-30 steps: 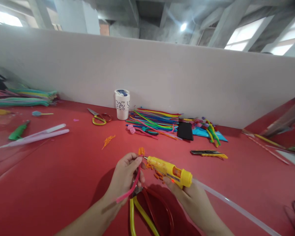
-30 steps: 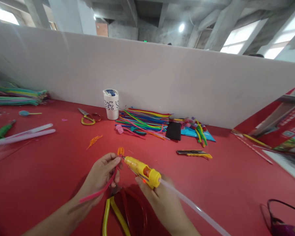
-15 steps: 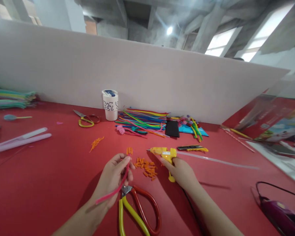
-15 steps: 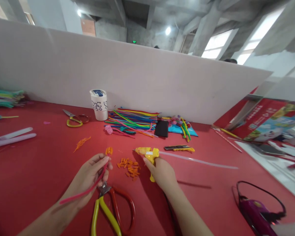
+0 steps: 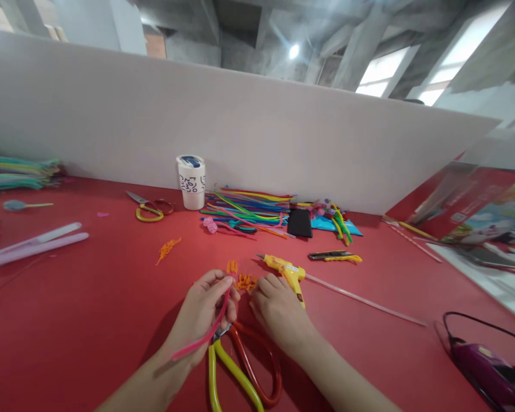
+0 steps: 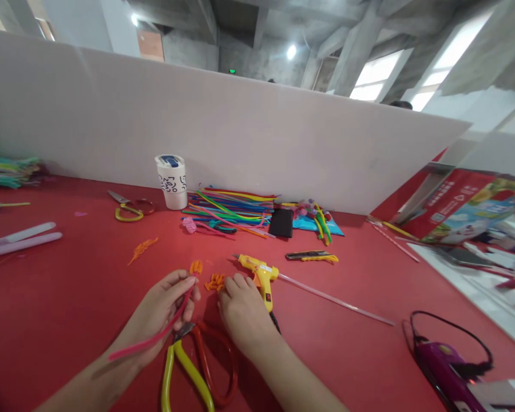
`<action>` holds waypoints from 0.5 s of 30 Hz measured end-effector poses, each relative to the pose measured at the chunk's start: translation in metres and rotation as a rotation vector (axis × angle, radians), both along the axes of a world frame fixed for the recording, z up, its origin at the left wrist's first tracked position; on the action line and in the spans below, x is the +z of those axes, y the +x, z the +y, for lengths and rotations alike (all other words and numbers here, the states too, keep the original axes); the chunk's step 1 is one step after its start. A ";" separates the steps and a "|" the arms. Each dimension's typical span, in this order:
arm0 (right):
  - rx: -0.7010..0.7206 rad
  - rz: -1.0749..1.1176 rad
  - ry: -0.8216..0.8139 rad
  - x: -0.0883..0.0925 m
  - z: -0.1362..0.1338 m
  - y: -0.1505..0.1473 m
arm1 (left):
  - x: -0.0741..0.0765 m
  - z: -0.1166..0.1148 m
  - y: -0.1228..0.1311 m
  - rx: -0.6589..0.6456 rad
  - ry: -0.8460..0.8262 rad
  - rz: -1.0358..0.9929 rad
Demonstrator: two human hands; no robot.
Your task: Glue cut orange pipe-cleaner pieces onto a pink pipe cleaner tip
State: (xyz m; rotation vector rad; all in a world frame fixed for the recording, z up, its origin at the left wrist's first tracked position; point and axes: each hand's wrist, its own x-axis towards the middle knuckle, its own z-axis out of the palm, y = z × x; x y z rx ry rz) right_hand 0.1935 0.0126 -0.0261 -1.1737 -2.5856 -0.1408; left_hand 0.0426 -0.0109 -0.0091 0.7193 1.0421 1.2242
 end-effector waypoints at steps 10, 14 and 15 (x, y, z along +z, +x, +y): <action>-0.146 0.764 -0.562 0.020 -0.009 0.008 | 0.006 -0.006 0.002 -0.129 -0.067 -0.011; -0.125 1.161 -0.882 0.031 -0.017 0.007 | 0.003 -0.009 0.007 -0.208 -0.083 0.020; -0.128 1.196 -0.899 0.031 -0.018 0.006 | 0.002 -0.010 0.008 -0.227 -0.089 0.025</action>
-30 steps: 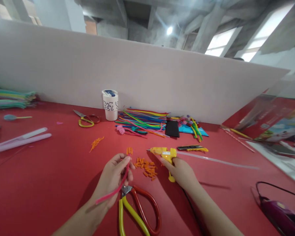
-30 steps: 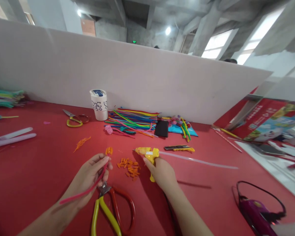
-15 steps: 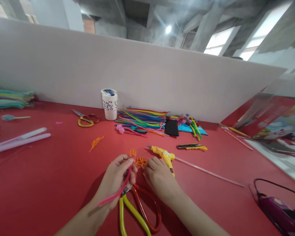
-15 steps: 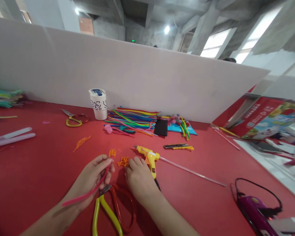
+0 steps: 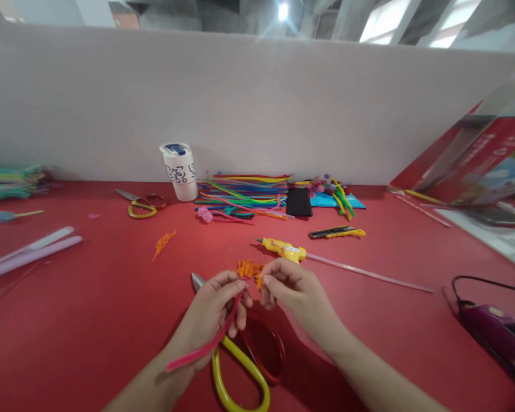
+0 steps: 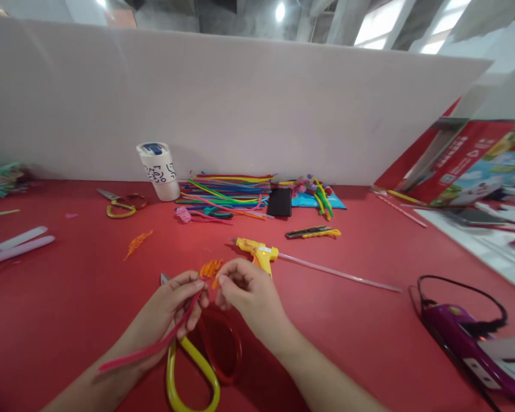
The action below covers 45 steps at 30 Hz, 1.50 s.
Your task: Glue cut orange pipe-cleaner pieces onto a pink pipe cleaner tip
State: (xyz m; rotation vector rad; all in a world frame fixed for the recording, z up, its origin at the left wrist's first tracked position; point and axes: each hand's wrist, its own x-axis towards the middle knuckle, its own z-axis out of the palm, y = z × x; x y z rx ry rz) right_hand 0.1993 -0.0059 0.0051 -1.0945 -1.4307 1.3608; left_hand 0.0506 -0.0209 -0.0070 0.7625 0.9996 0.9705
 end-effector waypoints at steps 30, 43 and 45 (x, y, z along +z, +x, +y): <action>-0.182 -0.686 0.801 -0.019 -0.007 -0.003 | 0.001 -0.005 0.007 -0.027 -0.025 -0.020; -0.281 -0.684 0.798 -0.018 -0.008 -0.004 | -0.007 -0.004 0.004 -0.031 0.018 -0.060; -0.274 -0.683 0.809 -0.019 -0.008 -0.004 | -0.007 -0.004 0.004 -0.032 0.025 -0.056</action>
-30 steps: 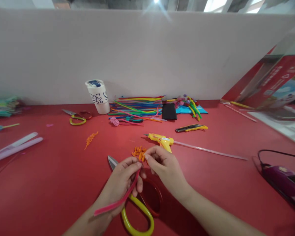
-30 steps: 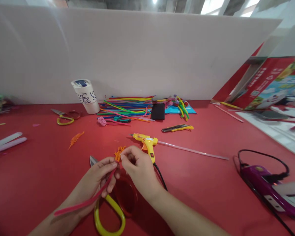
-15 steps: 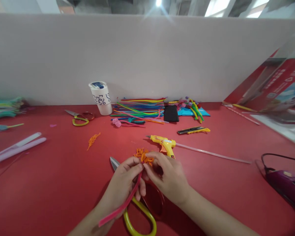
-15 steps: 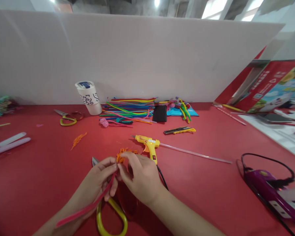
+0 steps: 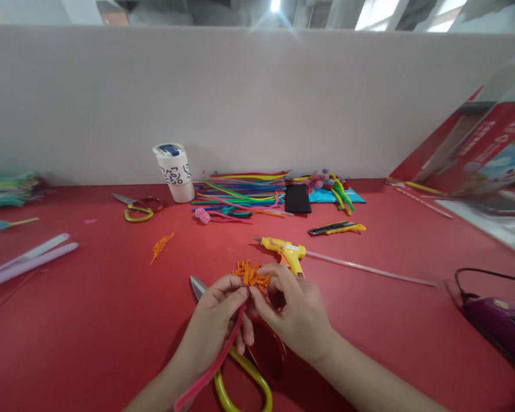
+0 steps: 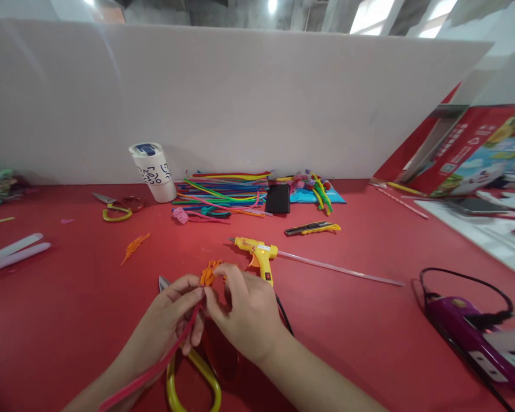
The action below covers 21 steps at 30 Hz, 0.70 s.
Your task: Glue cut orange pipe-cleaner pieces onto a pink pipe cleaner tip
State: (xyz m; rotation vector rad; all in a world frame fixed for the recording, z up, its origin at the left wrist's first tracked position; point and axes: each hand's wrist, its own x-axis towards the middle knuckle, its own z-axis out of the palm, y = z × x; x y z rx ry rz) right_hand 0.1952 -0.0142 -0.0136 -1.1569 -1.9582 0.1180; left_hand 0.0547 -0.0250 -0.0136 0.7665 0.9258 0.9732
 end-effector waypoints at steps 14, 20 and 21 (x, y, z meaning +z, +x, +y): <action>-0.012 0.004 0.028 -0.001 0.000 -0.001 | 0.001 0.000 0.001 0.018 0.023 0.052; 0.006 -0.049 0.091 0.003 0.000 0.000 | 0.003 0.000 0.001 0.019 0.024 0.067; 0.008 -0.054 0.102 0.004 0.000 0.000 | 0.003 -0.001 0.001 0.020 0.023 0.068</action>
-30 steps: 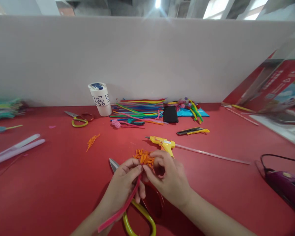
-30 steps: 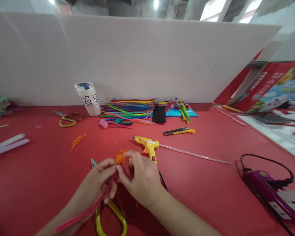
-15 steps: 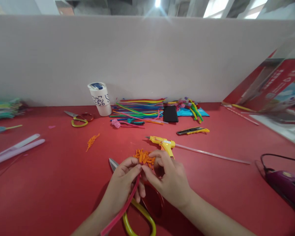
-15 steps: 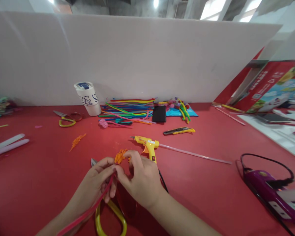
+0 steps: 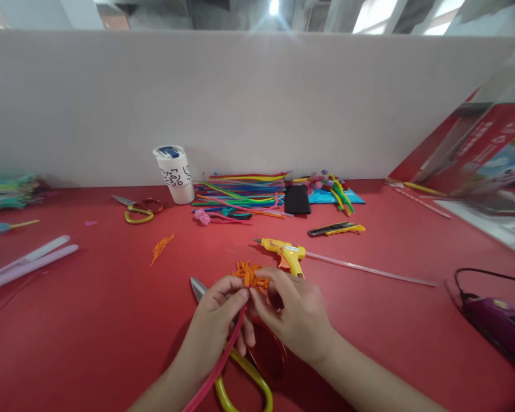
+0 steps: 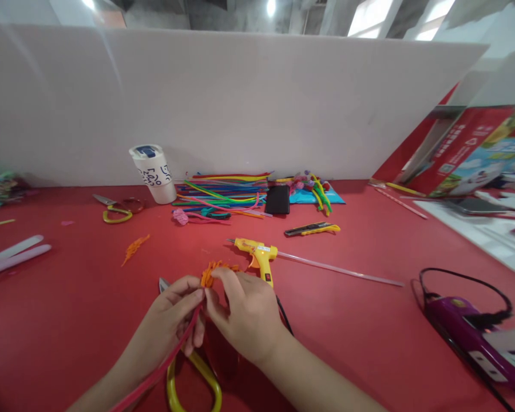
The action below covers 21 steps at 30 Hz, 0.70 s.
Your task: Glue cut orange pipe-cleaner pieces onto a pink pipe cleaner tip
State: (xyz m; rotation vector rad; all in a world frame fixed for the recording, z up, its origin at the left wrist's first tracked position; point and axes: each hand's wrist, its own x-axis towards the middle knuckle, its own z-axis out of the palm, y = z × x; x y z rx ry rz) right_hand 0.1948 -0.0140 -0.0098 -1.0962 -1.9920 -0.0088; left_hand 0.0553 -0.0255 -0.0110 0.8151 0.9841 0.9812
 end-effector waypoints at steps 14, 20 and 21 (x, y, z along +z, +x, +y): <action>0.075 0.055 0.053 0.001 -0.003 0.001 | 0.004 -0.005 -0.001 0.025 0.088 0.063; 0.092 0.052 0.041 0.002 -0.004 0.002 | 0.006 -0.006 0.000 0.033 0.114 0.075; 0.095 0.055 0.042 0.002 -0.004 0.002 | 0.006 -0.006 -0.001 0.032 0.114 0.075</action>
